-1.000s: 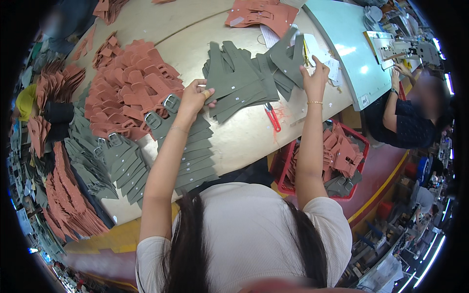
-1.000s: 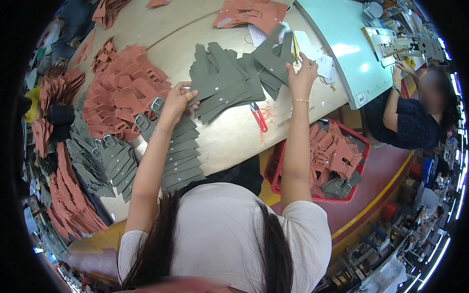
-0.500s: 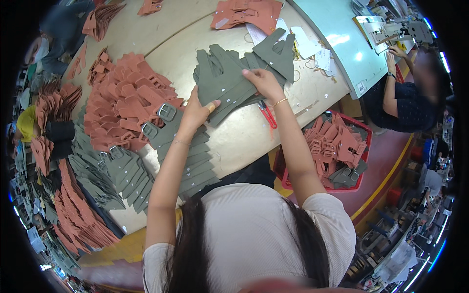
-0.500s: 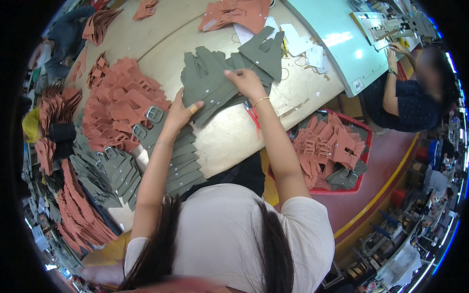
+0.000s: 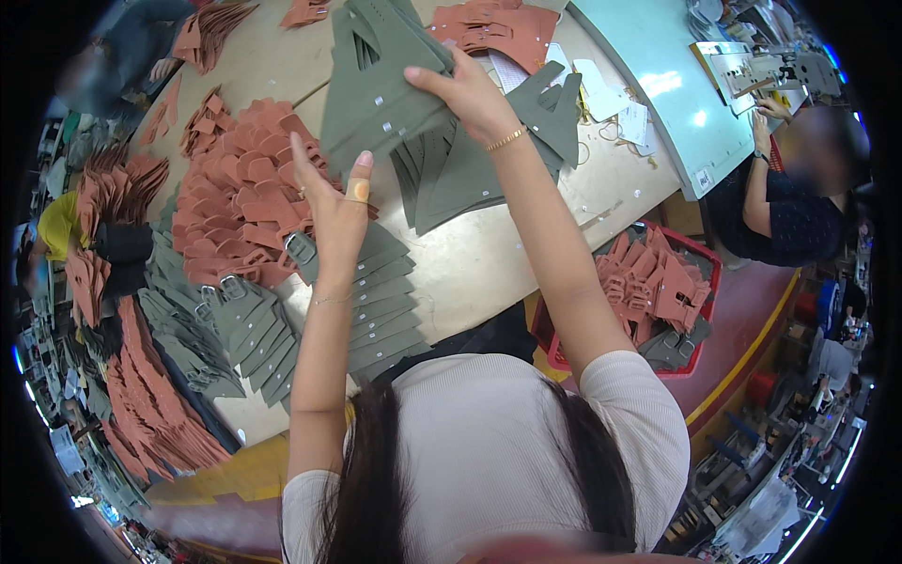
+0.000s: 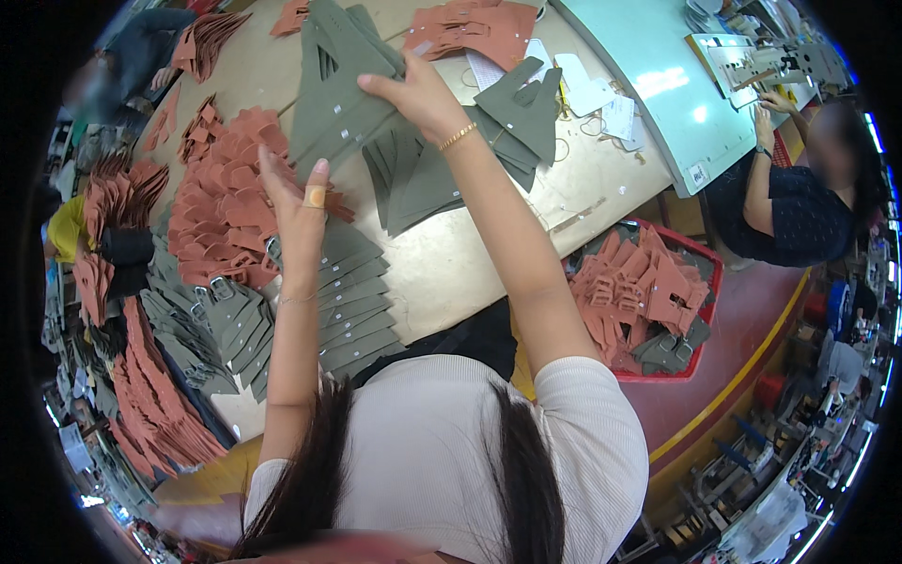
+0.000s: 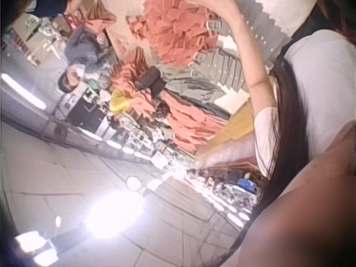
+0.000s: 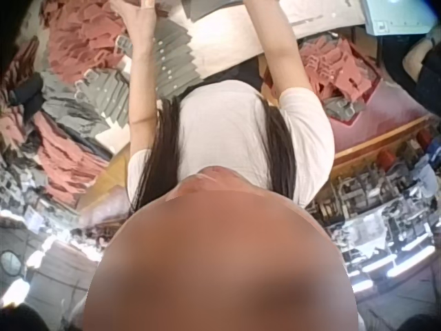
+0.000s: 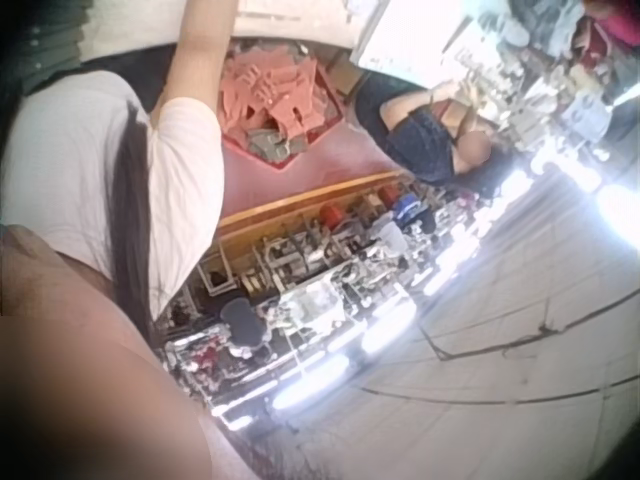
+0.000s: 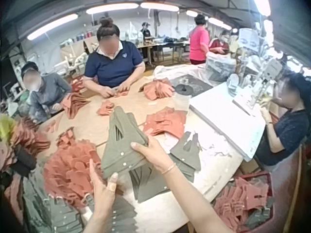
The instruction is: The person uses red-handled scissors to trim excess material from the edges of stacked olive-green fabric pieces with metal buckles. After trimming, the person stacks the finished pieces and organizes them on the table.
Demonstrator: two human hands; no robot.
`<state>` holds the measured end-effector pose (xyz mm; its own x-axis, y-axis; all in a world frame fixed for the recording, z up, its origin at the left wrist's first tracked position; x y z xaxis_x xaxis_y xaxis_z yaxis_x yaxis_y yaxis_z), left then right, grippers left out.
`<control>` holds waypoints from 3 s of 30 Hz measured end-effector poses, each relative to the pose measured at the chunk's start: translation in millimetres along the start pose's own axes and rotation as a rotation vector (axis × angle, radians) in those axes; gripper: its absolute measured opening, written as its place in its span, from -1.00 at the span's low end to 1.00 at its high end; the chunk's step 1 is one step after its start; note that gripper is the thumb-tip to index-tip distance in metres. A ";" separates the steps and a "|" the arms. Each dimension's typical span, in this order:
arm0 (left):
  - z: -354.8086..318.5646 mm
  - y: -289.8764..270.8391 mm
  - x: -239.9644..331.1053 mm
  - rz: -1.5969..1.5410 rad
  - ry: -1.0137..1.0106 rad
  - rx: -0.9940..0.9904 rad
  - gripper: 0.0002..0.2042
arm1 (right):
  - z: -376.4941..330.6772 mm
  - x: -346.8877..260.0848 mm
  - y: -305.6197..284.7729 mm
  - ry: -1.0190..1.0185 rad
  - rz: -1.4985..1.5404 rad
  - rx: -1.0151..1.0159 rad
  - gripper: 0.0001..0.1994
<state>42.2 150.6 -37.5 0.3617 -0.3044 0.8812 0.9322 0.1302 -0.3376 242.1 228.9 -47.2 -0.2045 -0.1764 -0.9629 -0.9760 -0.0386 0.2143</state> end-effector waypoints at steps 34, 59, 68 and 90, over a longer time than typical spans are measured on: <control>-17.4 88.7 -35.4 0.171 -0.043 -0.562 -0.71 | -99.6 50.6 -166.0 -0.037 -0.318 0.875 -0.78; -36.7 63.2 -72.3 0.335 -0.150 -0.566 -0.63 | -138.6 31.4 -149.6 -0.122 -0.141 0.777 -0.80; -17.1 67.0 -46.8 0.113 -0.246 -0.571 -0.68 | -144.2 24.4 -132.6 -0.124 -0.135 0.683 -0.80; 180.6 34.0 -183.7 0.724 -0.023 -0.362 -0.50 | -156.4 12.8 -123.5 -0.126 0.197 0.471 -0.77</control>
<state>5.3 381.4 -151.1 0.8803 -0.2415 0.4084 0.4145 -0.0274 -0.9096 371.7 77.6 -60.3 -0.3668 -0.0148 -0.9302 -0.8401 0.4348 0.3244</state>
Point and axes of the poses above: each hand's wrist, its own z-axis towards the middle knuckle, its own y-axis out of the palm, x = y × z, the point moved 2 cm from there along z, towards the middle knuckle, and after that the axes turned 11 degrees about y, right-handed, at the moved point
